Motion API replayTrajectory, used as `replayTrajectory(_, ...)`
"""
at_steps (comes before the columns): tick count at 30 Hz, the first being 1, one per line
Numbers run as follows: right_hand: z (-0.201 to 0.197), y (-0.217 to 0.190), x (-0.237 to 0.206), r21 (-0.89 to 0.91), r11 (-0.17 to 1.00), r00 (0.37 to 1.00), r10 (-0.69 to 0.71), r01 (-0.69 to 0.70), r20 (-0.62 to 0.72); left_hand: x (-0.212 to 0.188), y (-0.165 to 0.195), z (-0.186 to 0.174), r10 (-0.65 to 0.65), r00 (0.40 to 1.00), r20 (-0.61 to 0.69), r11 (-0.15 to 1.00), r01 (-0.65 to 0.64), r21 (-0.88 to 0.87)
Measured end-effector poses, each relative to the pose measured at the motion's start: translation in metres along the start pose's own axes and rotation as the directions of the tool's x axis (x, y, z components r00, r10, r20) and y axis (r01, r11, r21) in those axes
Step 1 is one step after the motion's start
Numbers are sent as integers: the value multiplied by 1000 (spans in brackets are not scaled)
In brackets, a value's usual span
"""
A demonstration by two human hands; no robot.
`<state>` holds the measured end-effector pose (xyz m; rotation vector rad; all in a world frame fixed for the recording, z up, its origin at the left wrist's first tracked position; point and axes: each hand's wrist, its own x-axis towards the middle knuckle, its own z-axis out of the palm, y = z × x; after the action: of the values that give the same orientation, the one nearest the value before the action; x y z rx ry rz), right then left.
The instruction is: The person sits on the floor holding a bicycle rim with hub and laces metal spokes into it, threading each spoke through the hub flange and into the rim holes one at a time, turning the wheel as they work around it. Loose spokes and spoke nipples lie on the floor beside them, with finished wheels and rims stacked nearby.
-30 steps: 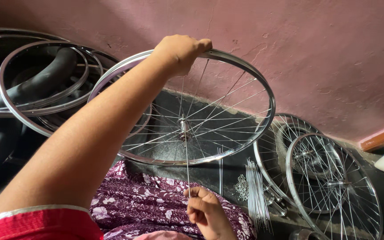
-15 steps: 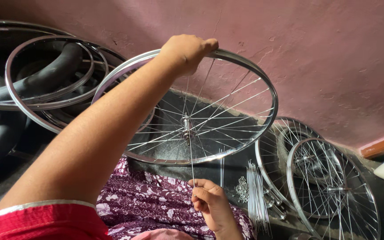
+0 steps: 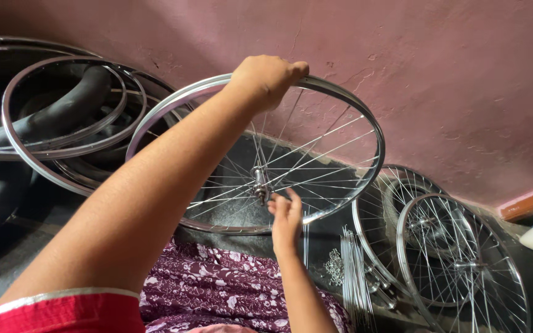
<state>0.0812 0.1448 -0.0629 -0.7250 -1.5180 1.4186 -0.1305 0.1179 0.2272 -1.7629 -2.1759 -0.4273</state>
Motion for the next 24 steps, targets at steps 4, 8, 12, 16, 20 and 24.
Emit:
replayTrajectory(4, -46, 39, 11, -114, 980, 982, -172, 163, -77, 10, 5, 4, 4, 999, -37, 1000, -4, 13)
replayTrajectory(8, -126, 87, 17, -325, 941, 978, 26, -95, -208, 21, 1, 7, -4, 1000, 0, 1000, 4, 15)
replayTrajectory(12, -182, 122, 13, -778, 502, 924, 148, -378, -353, 27, -3, 10, 53, 995, -83, 998, -50, 38)
replayTrajectory(16, -182, 130, 17, -867, 162, 771, 553, -472, -316, 31, -3, 11, 23, 998, -51, 999, -21, 43)
replayTrajectory(20, -166, 135, 16, -910, -86, 685, 631, -405, -365, 34, -6, 12, 2, 998, -66, 999, 2, 53)
replayTrajectory(24, -157, 137, 13, -913, -181, 656, 645, -365, -391, 34, -12, 14, -8, 995, -99, 999, 13, 45)
